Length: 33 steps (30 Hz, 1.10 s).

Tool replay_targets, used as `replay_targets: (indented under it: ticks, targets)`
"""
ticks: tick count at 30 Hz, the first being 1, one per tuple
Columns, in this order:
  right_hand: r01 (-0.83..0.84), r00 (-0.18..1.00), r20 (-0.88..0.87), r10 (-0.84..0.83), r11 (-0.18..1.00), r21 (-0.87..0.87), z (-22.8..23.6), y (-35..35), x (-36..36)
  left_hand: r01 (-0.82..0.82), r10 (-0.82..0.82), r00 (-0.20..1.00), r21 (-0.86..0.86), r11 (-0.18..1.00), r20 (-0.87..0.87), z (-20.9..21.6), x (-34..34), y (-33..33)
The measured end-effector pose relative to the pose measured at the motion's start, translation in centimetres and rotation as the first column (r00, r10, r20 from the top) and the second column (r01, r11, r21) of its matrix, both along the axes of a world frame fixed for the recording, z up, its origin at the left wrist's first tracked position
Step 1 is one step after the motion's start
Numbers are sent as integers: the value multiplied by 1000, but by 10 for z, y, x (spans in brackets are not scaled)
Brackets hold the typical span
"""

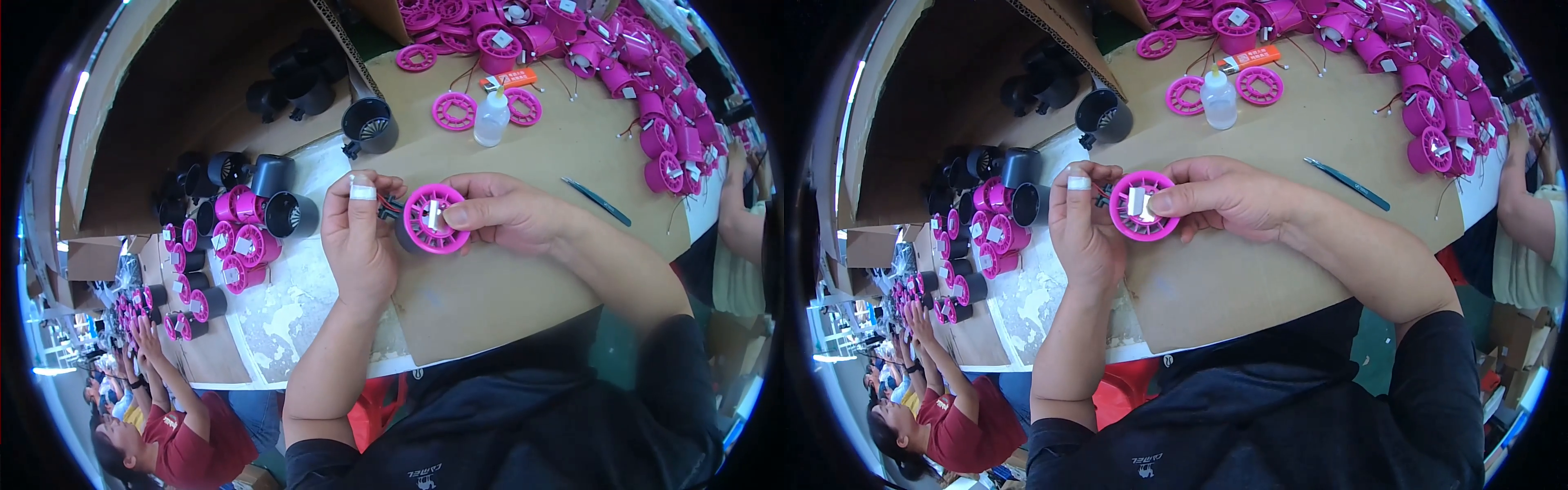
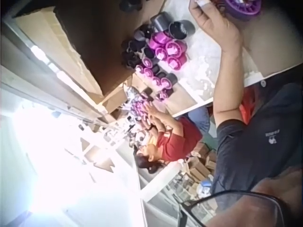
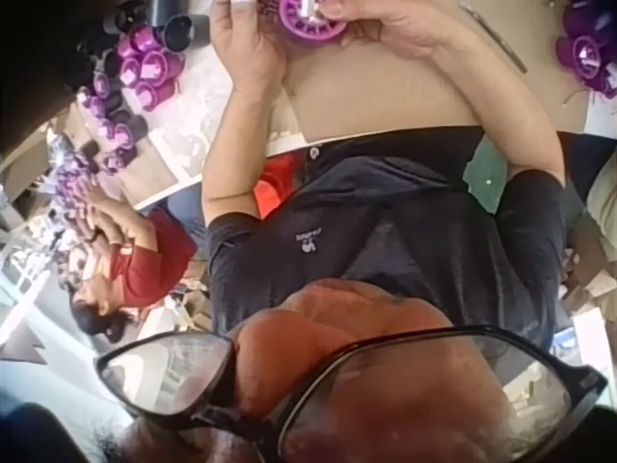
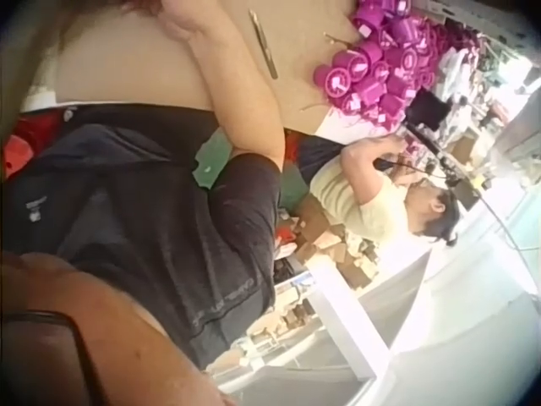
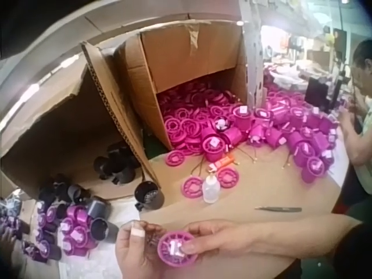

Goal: Assemble plastic components by applying glue and joining parts at a factory workstation.

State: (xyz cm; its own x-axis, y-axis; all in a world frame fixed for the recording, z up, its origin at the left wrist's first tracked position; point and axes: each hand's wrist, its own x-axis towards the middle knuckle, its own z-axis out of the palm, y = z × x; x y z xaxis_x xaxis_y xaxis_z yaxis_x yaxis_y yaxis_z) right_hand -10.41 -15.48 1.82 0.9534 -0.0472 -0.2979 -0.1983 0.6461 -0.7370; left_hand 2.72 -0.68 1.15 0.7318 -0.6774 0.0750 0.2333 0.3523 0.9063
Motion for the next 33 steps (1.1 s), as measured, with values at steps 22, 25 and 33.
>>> replay_targets:
  ticks: [22, 25, 33]
  targets:
    - [-2, 1000, 2, 2, 1000, 20, -1, -8, -4, -185, 131, 892, 85, 979, 433, -1, 8, 5]
    - [2, 1000, -9, -2, 998, -65, 2, -8, -5, -183, 152, 885, 30, 983, 439, -6, 11, 5]
    - [-27, 999, -26, 24, 989, -148, 1, -13, -4, -214, 210, 929, -19, 977, 306, -7, 23, 4]
